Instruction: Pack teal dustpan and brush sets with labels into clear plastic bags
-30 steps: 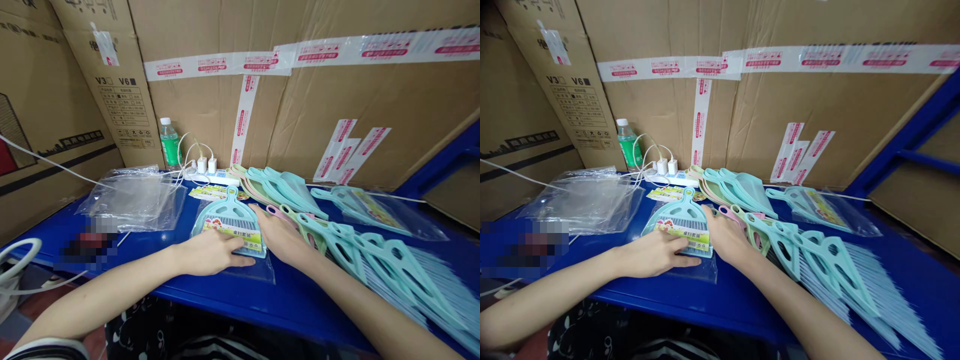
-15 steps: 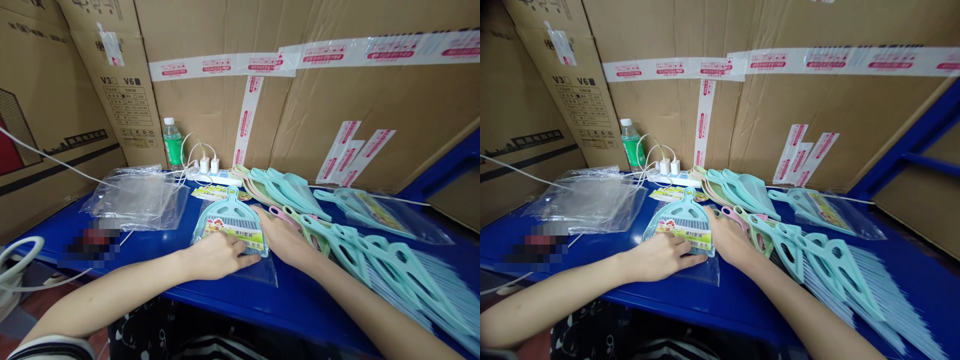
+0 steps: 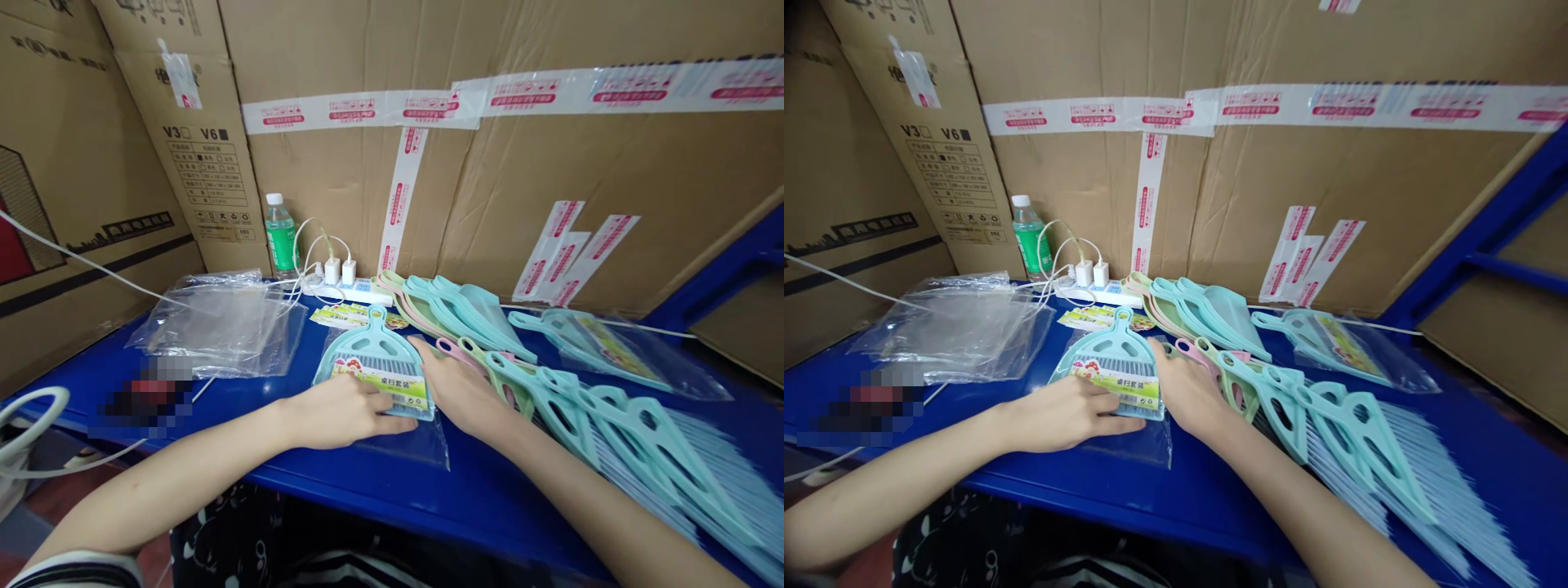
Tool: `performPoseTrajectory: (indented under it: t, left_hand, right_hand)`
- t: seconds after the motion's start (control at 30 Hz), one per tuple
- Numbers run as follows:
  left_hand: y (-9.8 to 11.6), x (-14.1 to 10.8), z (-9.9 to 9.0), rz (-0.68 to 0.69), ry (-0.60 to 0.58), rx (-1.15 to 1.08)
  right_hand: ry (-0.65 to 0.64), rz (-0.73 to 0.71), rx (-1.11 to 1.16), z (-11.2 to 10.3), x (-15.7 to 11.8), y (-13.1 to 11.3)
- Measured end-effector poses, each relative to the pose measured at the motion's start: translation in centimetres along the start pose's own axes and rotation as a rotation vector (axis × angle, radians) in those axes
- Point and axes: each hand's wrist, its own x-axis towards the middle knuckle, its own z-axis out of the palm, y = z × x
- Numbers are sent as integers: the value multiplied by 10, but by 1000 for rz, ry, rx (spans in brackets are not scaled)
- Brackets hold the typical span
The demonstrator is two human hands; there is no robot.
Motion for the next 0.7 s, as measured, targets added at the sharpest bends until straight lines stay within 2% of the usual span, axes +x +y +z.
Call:
performPoseTrajectory:
  t: [0.17,0.37,0.57,0.7]
  left_hand:
    - [-4,-1,-2,-79,-13,-34]
    - [-3,0,0,-89,-3,-32]
    - [-8,-5,-10,-107,19,-92]
    - [-9,-7,-11,-100,-9,-68]
  right_hand:
    - [10,-6,4,2,1,1]
    - [-7,-34,11,0,1,2]
    - [-2,-32,13,0,2,3]
    - [7,-35,8,0,2,4]
